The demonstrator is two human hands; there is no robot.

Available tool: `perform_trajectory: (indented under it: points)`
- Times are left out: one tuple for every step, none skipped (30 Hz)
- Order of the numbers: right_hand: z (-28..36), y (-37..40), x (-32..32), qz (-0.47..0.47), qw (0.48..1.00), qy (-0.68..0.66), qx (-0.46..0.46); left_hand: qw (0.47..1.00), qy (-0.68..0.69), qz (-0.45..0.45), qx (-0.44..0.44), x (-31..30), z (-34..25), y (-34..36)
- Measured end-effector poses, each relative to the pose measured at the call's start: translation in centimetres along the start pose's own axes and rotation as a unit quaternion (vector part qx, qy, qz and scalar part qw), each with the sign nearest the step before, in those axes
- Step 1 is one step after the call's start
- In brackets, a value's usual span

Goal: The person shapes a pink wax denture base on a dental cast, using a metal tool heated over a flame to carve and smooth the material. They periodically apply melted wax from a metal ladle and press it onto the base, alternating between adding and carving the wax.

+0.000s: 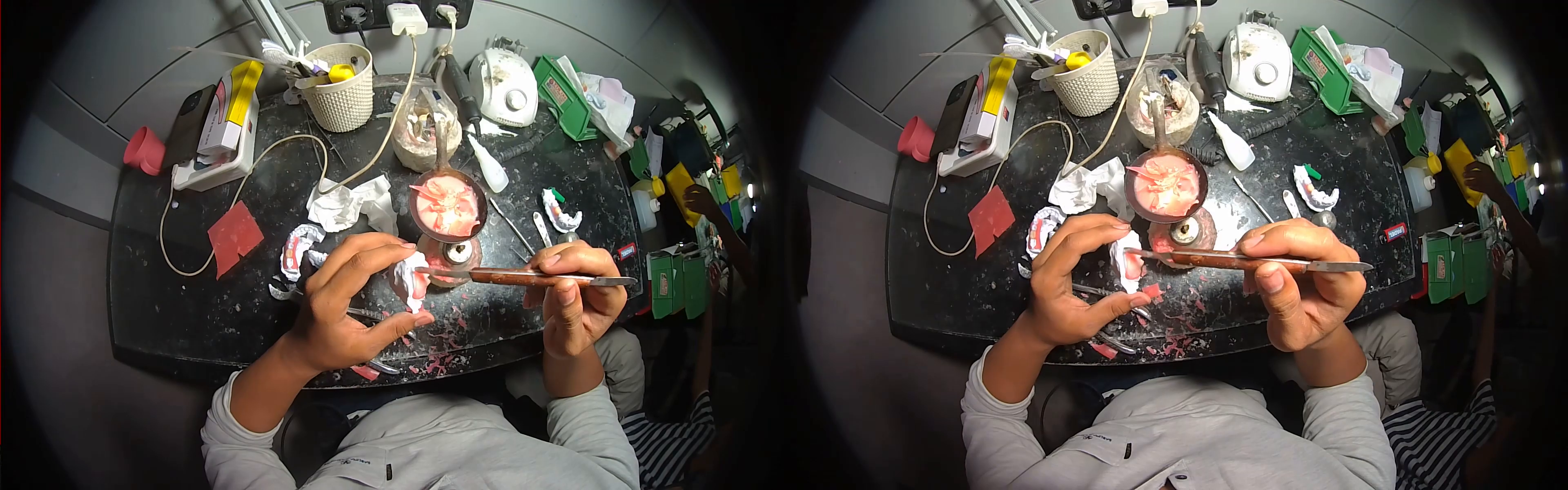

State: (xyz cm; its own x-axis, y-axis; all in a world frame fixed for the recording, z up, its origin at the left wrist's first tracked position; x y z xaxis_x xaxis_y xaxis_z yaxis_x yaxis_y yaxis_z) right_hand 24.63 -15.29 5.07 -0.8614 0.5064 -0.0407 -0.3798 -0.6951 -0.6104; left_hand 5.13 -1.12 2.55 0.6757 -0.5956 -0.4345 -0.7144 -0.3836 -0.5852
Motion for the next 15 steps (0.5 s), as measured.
perform_trajectory:
  points:
    - [0.1, 0.0, 0.0, 0.011, 1.0, 0.003, -0.014, 1.0, 0.0, 0.0, 0.0, 0.0, 0.0, 0.0]
    - [0.2, -0.1, 0.1, 0.022, 0.999, 0.006, -0.028, 1.0, 0.002, -0.001, 0.002, 0.0, 0.1, 0.1]
    - [0.2, 0.0, 0.1, 0.021, 0.999, 0.007, -0.028, 1.0, 0.003, -0.002, 0.003, 0.0, 0.1, 0.1]
    - [0.1, 0.0, 0.1, 0.009, 1.0, 0.004, -0.012, 1.0, 0.003, -0.002, 0.003, 0.0, 0.1, 0.1]
    - [0.0, 0.0, 0.0, -0.003, 1.0, 0.001, 0.004, 1.0, 0.002, -0.001, 0.003, 0.0, 0.1, 0.1]
    - [0.0, 0.0, 0.0, -0.003, 1.0, 0.002, 0.003, 1.0, 0.001, -0.001, 0.003, 0.0, 0.1, 0.1]
    - [0.1, -0.1, 0.1, 0.006, 1.0, 0.0, 0.0, 1.0, 0.001, -0.001, 0.004, 0.0, 0.1, 0.1]
    - [0.2, -0.1, 0.2, 0.015, 1.0, -0.001, -0.004, 1.0, 0.002, -0.002, 0.003, 0.0, 0.1, 0.1]
    - [0.3, -0.1, 0.0, 0.014, 1.0, -0.001, -0.005, 1.0, 0.002, -0.003, 0.003, 0.0, 0.1, 0.1]
    - [0.3, -0.2, -0.2, 0.013, 1.0, -0.006, -0.006, 1.0, 0.002, -0.002, 0.005, 0.0, 0.1, 0.0]
    - [0.3, -0.2, -0.3, 0.012, 1.0, -0.012, -0.009, 1.0, 0.0, -0.003, 0.0, -0.1, 0.1, 0.0]
    - [0.3, -0.3, -0.6, -0.018, 1.0, -0.011, -0.007, 1.0, -0.001, -0.003, -0.004, -0.2, 0.2, 0.0]
    - [0.1, -0.4, -1.0, -0.041, 0.999, -0.015, 0.001, 1.0, -0.001, -0.003, 0.001, -0.2, 0.1, 0.1]
    - [0.1, -0.6, -1.6, -0.065, 0.998, -0.017, 0.006, 1.0, -0.006, -0.009, -0.001, -0.4, 0.1, 0.1]
    - [-0.1, -0.8, -2.1, -0.09, 0.996, -0.019, 0.015, 1.0, -0.01, -0.014, 0.002, -0.5, 0.1, -0.1]
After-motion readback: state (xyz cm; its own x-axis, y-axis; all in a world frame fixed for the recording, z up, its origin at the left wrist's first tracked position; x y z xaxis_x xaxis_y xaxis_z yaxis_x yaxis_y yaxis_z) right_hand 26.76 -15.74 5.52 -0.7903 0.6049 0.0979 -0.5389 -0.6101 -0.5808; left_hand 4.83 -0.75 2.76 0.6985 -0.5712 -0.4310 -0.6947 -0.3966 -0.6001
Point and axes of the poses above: each hand's wrist, its own y-axis away from the middle knuckle, its own x-axis out of the palm, z = x × y, the point moved 5 cm from there along -y, towards the middle knuckle, and after that the axes turned 2 degrees about x, right-handed, at the moved point
